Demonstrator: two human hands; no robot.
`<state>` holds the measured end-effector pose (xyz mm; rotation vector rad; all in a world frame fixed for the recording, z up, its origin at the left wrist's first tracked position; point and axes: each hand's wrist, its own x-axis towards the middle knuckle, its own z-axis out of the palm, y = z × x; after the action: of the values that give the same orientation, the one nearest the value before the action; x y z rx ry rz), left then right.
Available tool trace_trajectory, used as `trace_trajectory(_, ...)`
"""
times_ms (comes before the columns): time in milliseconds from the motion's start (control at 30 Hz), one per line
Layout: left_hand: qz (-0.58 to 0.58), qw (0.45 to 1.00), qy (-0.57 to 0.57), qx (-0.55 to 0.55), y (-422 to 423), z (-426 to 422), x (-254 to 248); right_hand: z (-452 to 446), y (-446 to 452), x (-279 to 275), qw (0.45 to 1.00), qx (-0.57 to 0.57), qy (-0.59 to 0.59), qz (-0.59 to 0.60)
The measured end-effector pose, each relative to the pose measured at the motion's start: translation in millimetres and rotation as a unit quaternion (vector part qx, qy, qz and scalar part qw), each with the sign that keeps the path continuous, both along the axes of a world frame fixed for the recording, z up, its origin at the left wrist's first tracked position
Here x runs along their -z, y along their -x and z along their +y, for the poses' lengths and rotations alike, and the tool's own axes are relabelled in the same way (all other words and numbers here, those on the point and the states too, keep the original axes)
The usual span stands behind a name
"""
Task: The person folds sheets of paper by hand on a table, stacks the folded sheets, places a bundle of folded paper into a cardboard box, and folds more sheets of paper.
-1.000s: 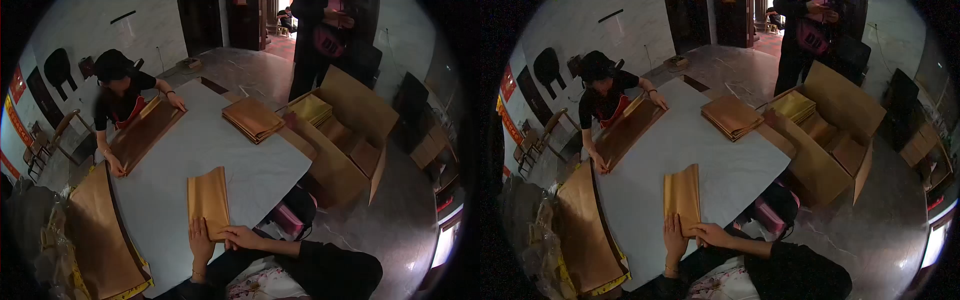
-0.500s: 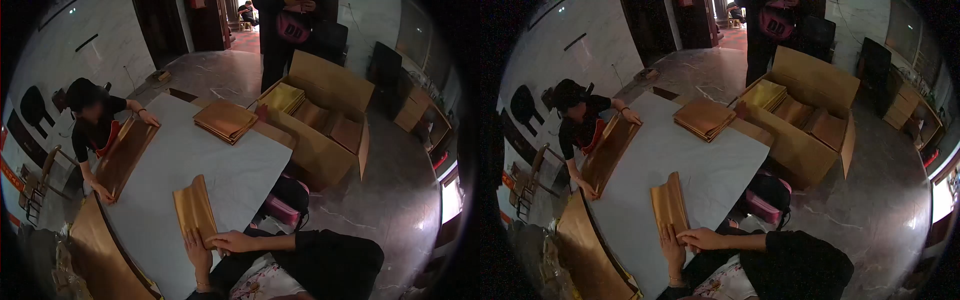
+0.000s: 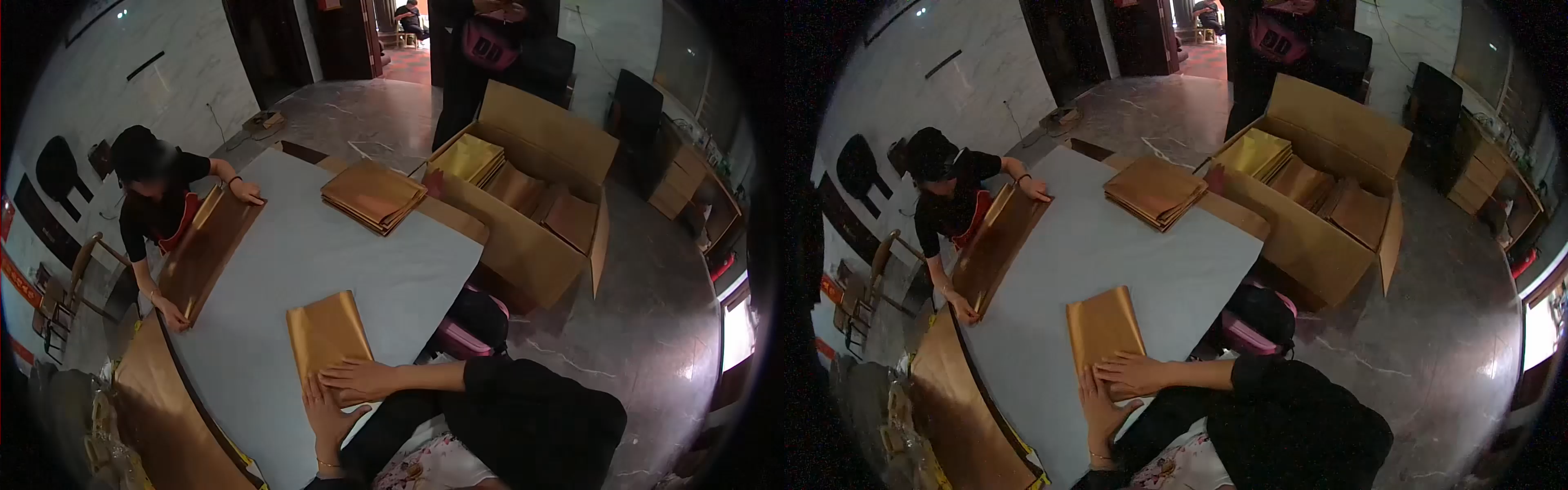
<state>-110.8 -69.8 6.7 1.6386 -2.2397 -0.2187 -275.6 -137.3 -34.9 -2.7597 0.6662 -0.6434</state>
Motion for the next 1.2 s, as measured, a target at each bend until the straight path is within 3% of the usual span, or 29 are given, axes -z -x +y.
trace_trajectory(167,-0.024,1.0,0.001,-0.015,-10,-4,37,9,23,1,0.998,0.025,0.01,0.053)
trace_trajectory(333,-0.021,1.0,0.002,-0.014,-3,0,18,-2,38,0,0.997,0.04,0.003,0.059)
trace_trajectory(500,-0.027,0.999,0.022,-0.004,-3,-2,20,-52,78,-15,0.971,0.195,-0.059,0.121)
trace_trajectory(633,-0.015,0.999,0.032,-0.013,-2,0,21,-92,92,-18,0.957,0.242,-0.101,0.123)
trace_trajectory(833,0.005,1.0,0.013,-0.024,3,-2,13,-112,91,-10,0.944,0.289,-0.066,0.148)
trace_trajectory(900,0.018,0.999,0.028,-0.018,0,-4,13,-107,81,-21,0.956,0.275,-0.001,0.097)
trace_trajectory(967,0.011,0.999,0.033,-0.022,-4,-2,18,-93,56,-36,0.981,0.182,0.024,0.06)
trace_trajectory(1100,0.019,0.997,0.032,-0.061,-1,-2,20,-69,8,-47,0.983,-0.135,-0.058,0.11)
trace_trajectory(1167,0.008,0.997,0.019,-0.077,-1,-2,23,-78,-5,-38,0.976,-0.128,-0.104,0.144)
trace_trajectory(1200,0.017,0.997,-0.002,-0.075,-2,-2,23,-89,-5,-29,0.982,-0.129,-0.061,0.125)
